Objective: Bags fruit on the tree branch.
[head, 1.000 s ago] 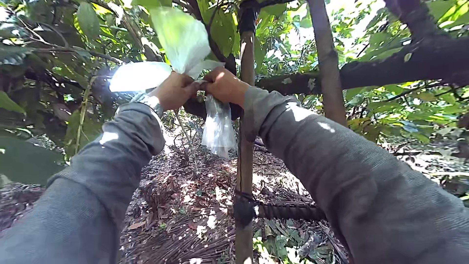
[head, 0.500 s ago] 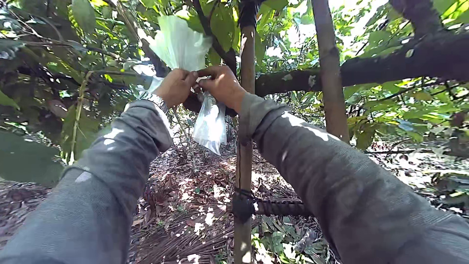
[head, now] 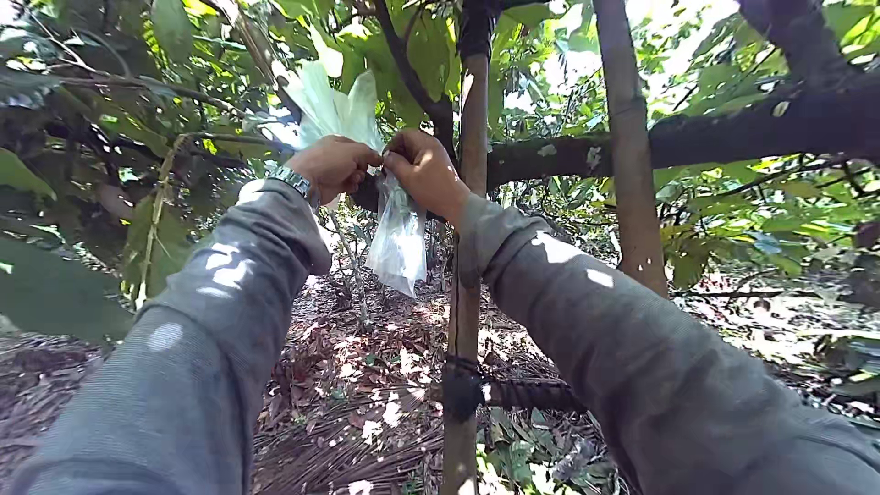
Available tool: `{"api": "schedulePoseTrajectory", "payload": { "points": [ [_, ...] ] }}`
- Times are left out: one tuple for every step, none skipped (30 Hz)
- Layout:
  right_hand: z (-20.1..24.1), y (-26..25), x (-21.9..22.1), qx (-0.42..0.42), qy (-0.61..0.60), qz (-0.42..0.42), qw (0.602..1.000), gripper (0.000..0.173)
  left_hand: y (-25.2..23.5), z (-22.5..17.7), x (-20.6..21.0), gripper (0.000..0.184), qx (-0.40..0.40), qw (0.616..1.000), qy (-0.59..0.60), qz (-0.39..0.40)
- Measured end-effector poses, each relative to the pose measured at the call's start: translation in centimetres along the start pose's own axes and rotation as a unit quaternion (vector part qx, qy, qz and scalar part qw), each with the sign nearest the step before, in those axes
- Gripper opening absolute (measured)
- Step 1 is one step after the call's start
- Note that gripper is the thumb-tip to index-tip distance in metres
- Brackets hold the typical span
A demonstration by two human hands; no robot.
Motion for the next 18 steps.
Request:
{"api": "schedulePoseTrajectory", "payload": {
  "points": [
    [0.07,0.03,-0.16,-0.016,0.026,-0.007,0.999,0.014,-0.14,-0.07,0.04,0.014,-0.028,0.999,0.017,-0.009],
    [0.21,0.12,-0.33,-0.025,0.055,-0.010,0.998,0.013,-0.31,-0.16,0.11,0.014,-0.047,0.999,0.018,-0.018],
    [0.39,0.19,-0.49,-0.028,0.084,-0.009,0.996,0.014,-0.45,-0.25,0.17,0.015,-0.058,0.998,0.006,-0.024],
    [0.56,0.23,-0.64,-0.023,0.108,-0.007,0.994,0.014,-0.56,-0.31,0.24,0.015,-0.061,0.998,-0.007,-0.026],
    [0.58,0.20,-0.76,-0.016,0.124,-0.006,0.992,0.014,-0.68,-0.33,0.32,0.017,-0.057,0.998,-0.015,-0.026],
    [0.46,0.12,-0.85,-0.007,0.130,-0.006,0.991,0.014,-0.73,-0.30,0.41,0.017,-0.049,0.998,-0.022,-0.024],
    [0.29,0.04,-0.92,0.000,0.128,-0.005,0.992,0.013,-0.69,-0.27,0.47,0.016,-0.040,0.999,-0.027,-0.022],
    [0.14,-0.01,-0.99,0.009,0.124,-0.006,0.992,0.013,-0.57,-0.22,0.48,0.014,-0.028,0.999,-0.027,-0.021],
    [0.03,-0.02,-1.02,0.021,0.118,-0.004,0.993,0.015,-0.39,-0.19,0.44,0.013,-0.015,0.999,-0.024,-0.021],
    [-0.07,-0.05,-1.01,0.034,0.112,0.001,0.993,0.018,-0.25,-0.12,0.35,0.012,0.001,1.000,-0.019,-0.020],
    [-0.20,-0.13,-0.95,0.042,0.107,0.005,0.993,0.021,-0.15,0.00,0.18,0.013,0.016,1.000,-0.014,-0.020],
    [-0.30,-0.16,-0.82,0.045,0.106,0.007,0.993,0.020,-0.06,0.17,0.01,0.014,0.029,0.999,-0.010,-0.019],
    [-0.36,-0.20,-0.68,0.046,0.109,0.011,0.993,0.019,0.08,0.31,-0.10,0.016,0.042,0.999,-0.009,-0.020],
    [-0.40,-0.22,-0.55,0.046,0.113,0.014,0.992,0.018,0.21,0.42,-0.14,0.019,0.051,0.998,-0.012,-0.020],
    [-0.41,-0.23,-0.43,0.046,0.118,0.019,0.992,0.018,0.25,0.50,-0.17,0.022,0.055,0.998,-0.017,-0.020],
    [-0.37,-0.26,-0.33,0.042,0.122,0.021,0.991,0.017,0.16,0.58,-0.19,0.025,0.049,0.998,-0.026,-0.024],
    [-0.33,-0.31,-0.26,0.038,0.126,0.022,0.991,0.017,-0.02,0.63,-0.21,0.025,0.036,0.998,-0.041,-0.031],
    [-0.32,-0.33,-0.19,0.033,0.130,0.023,0.991,0.017,-0.14,0.59,-0.20,0.025,0.021,0.997,-0.061,-0.039]
  ]
}}
Point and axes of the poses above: each hand's wrist, its own y-axis away from the middle knuckle, its own x-axis out of the palm, z = x × y, the point moved 6 cm from there along -y, towards the middle knuckle, and after that the axes turned 8 degrees about y, right-handed, at the moved point
